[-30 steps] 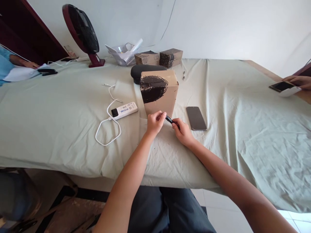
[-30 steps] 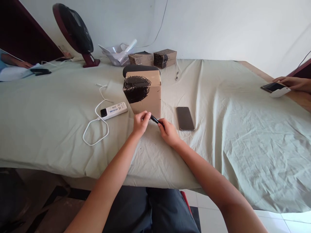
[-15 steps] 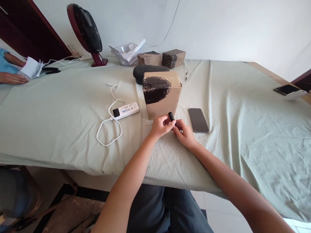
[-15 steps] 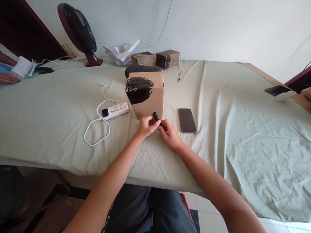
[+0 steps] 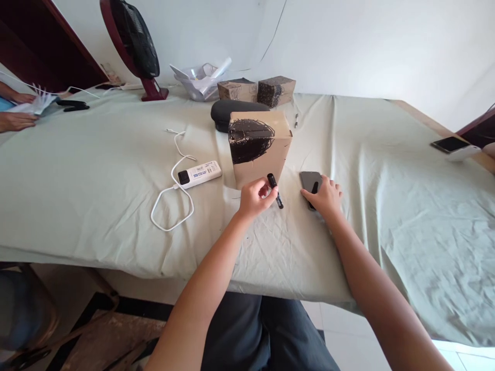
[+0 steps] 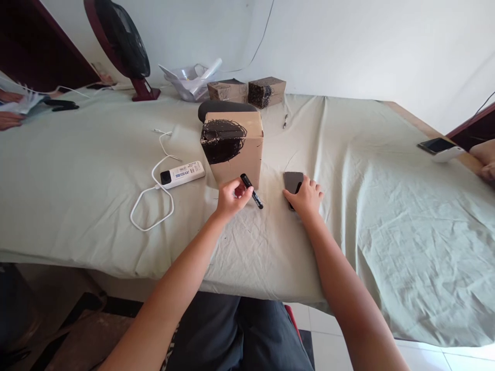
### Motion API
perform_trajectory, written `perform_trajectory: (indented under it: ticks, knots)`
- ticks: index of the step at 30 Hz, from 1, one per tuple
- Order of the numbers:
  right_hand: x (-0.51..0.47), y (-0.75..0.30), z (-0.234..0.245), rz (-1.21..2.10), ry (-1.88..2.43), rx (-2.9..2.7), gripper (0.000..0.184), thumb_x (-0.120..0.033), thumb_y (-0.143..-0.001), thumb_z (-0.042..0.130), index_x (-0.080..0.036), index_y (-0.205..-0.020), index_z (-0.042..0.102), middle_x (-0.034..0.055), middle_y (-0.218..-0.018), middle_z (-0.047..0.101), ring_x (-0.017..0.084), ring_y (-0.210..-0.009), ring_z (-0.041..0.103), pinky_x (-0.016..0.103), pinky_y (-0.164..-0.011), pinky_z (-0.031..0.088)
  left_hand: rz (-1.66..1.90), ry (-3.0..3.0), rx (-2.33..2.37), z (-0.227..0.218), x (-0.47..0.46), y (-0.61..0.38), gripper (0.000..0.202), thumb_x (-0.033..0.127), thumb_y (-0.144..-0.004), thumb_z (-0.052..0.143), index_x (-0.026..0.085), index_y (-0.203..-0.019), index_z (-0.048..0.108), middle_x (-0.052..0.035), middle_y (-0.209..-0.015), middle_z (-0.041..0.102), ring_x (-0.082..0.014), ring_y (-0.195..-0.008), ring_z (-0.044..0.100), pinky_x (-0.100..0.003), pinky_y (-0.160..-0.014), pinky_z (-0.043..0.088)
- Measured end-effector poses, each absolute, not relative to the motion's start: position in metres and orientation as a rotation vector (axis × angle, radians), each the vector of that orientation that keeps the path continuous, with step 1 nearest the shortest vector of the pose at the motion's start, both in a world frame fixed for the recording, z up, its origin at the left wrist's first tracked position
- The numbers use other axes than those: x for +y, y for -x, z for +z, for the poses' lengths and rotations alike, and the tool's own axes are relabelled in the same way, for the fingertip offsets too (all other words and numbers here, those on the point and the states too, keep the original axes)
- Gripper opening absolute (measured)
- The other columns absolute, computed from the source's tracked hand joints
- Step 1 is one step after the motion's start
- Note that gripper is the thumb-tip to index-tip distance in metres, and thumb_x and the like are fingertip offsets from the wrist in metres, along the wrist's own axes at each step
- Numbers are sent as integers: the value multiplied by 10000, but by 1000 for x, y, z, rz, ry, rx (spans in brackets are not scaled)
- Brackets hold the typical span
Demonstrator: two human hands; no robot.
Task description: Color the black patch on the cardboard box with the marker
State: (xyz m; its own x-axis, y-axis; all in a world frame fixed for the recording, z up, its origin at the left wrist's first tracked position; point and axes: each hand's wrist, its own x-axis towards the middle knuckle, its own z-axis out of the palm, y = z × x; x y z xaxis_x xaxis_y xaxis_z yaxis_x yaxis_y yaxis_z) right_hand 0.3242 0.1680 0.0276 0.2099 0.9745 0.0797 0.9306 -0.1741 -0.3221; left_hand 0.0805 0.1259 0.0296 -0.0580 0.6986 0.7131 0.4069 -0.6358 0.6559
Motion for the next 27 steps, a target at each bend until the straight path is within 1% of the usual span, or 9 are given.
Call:
perform_trajectory:
  ticks: [5, 9, 12, 15, 17, 19, 21, 23, 27]
  knots:
    - [169, -320, 25, 193, 2255, -1656, 1046, -578, -753, 739, -22, -1552, 355, 315, -1434, 534, 467, -1363, 475, 526, -1130, 369, 1687, -2022, 1210, 28, 123, -85, 319, 391, -907, 658, 218, -681, 514, 51, -553, 520, -96, -489, 489, -249, -514, 384]
    - [173, -325, 25, 212, 2228, -1711, 967, -563, -779, 729, -31, -1521, 410, 309, -1400, 559, 457, -1351, 493, 521, -1118, 389, 1670, -2043, 1218, 29, 123, -84, 318, 398, -911, 648, 219, -687, 510, 46, -563, 527, -101, -504, 499, -257, -530, 389]
    - [176, -336, 25, 206, 2135, -1771, 951, -613, -791, 717, -76, -1530, 451, 286, -1389, 587, 450, -1326, 529, 539, -1095, 422, 1660, -2040, 1231, 30, 124, -83, 289, 393, -907, 648, 219, -707, 534, 45, -562, 531, -104, -503, 497, -260, -534, 392]
    - [179, -353, 23, 304, 1955, -1746, 761, -569, -874, 595, -127, -1494, 557, 214, -1250, 694, 374, -1158, 647, 508, -1022, 498, 1668, -2024, 1229, 30, 125, -81, 269, 392, -905, 648, 219, -723, 552, 45, -558, 522, -107, -494, 485, -260, -528, 395]
    - [181, -362, 22, 351, 1876, -1709, 573, -442, -899, 512, -151, -1365, 678, 169, -1101, 748, 324, -998, 690, 481, -955, 536, 1679, -2012, 1227, 30, 126, -80, 268, 396, -905, 648, 219, -725, 556, 44, -559, 517, -108, -492, 478, -261, -524, 394]
    - [182, -367, 21, 330, 1857, -1697, 467, -350, -877, 481, -176, -1209, 760, 141, -1005, 766, 303, -916, 696, 468, -915, 551, 1685, -1999, 1235, 30, 126, -80, 276, 402, -903, 652, 219, -721, 555, 43, -560, 517, -108, -493, 474, -259, -521, 389]
    - [182, -368, 20, 285, 1865, -1706, 438, -309, -868, 466, -184, -1132, 793, 126, -949, 765, 293, -893, 697, 457, -907, 552, 1688, -1991, 1239, 30, 126, -80, 278, 399, -902, 656, 218, -718, 553, 43, -560, 514, -105, -492, 471, -257, -520, 386]
    - [181, -366, 21, 263, 1887, -1712, 451, -294, -875, 454, -173, -1130, 806, 124, -927, 758, 283, -867, 693, 447, -904, 548, 1697, -1989, 1230, 30, 125, -80, 276, 394, -903, 658, 218, -719, 552, 47, -558, 507, -104, -489, 466, -256, -519, 383]
    - [180, -363, 20, 240, 1906, -1729, 469, -295, -888, 447, -161, -1129, 826, 144, -994, 757, 273, -859, 683, 443, -909, 539, 1701, -1991, 1223, 31, 125, -81, 280, 398, -906, 656, 217, -718, 554, 46, -557, 507, -103, -488, 461, -257, -523, 385]
